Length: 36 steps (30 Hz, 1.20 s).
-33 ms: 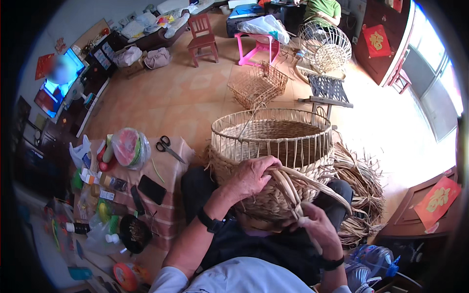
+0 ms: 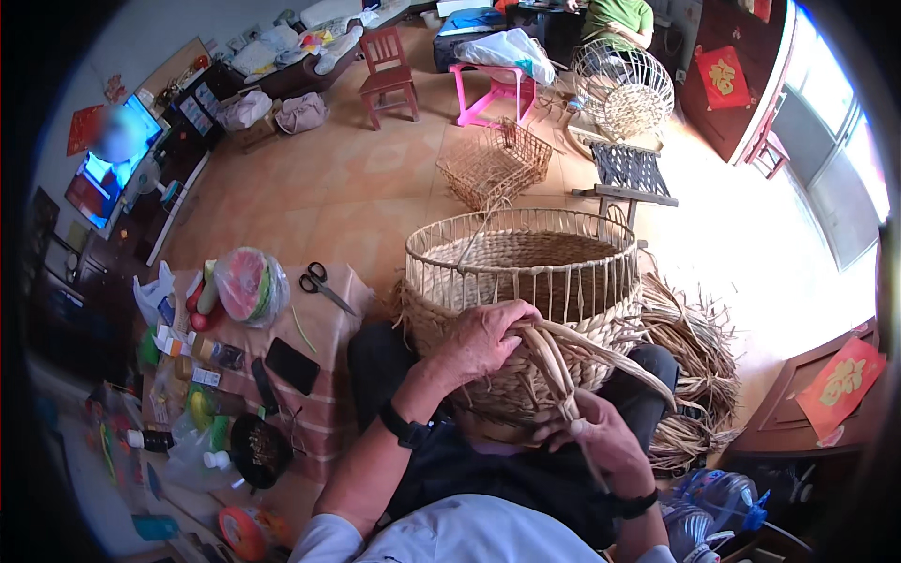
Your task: The recorder is weaving bamboo or wicker strips into a large basket structure while sitting in a cluttered living area.
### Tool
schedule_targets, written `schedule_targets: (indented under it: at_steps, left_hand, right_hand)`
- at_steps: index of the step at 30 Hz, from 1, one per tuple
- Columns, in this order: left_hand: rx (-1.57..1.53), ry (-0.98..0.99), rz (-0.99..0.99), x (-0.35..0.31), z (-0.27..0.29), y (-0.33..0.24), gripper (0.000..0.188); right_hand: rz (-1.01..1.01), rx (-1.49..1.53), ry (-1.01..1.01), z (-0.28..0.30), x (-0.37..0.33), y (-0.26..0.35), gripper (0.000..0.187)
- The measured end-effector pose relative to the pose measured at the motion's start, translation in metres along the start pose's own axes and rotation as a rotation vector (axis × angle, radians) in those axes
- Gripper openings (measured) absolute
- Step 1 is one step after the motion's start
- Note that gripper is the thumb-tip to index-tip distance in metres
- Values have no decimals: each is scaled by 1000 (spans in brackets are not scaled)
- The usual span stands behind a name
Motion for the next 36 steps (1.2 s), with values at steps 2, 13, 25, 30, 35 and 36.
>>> schedule_targets:
  at_steps: [2, 13, 25, 30, 35, 36]
  left_hand:
    - [14, -12, -26, 1, 1, 1, 35]
    - [104, -168, -105, -1, -2, -3, 29]
    - [89, -353, -49, -5, -2, 4, 8]
    - [175, -299, 1, -9, -15, 20, 30]
    - [391, -384, -286, -23, -28, -15, 61]
    - [436, -405, -293, -27, -30, -21, 61]
  right_hand:
    - [-49, 46, -14, -7, 0, -3, 52]
    - [365, 412, 2, 18, -54, 99, 51]
    - [439, -840, -309, -17, 30, 113, 41]
    - [481, -374, -399, 0, 97, 123, 21]
    - [459, -164, -517, 36, 120, 131, 20]
    - [482, -163, -460, 28, 121, 134, 20]
Point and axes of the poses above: each hand's wrist, its own x-axis towards the middle knuckle, its own z-axis out of the back of the hand, y = z × x, the point moved 10 cm from there along x, towards the middle knuckle, and after that the axes turned 9 degrees about -y, right-handed, at the moved point
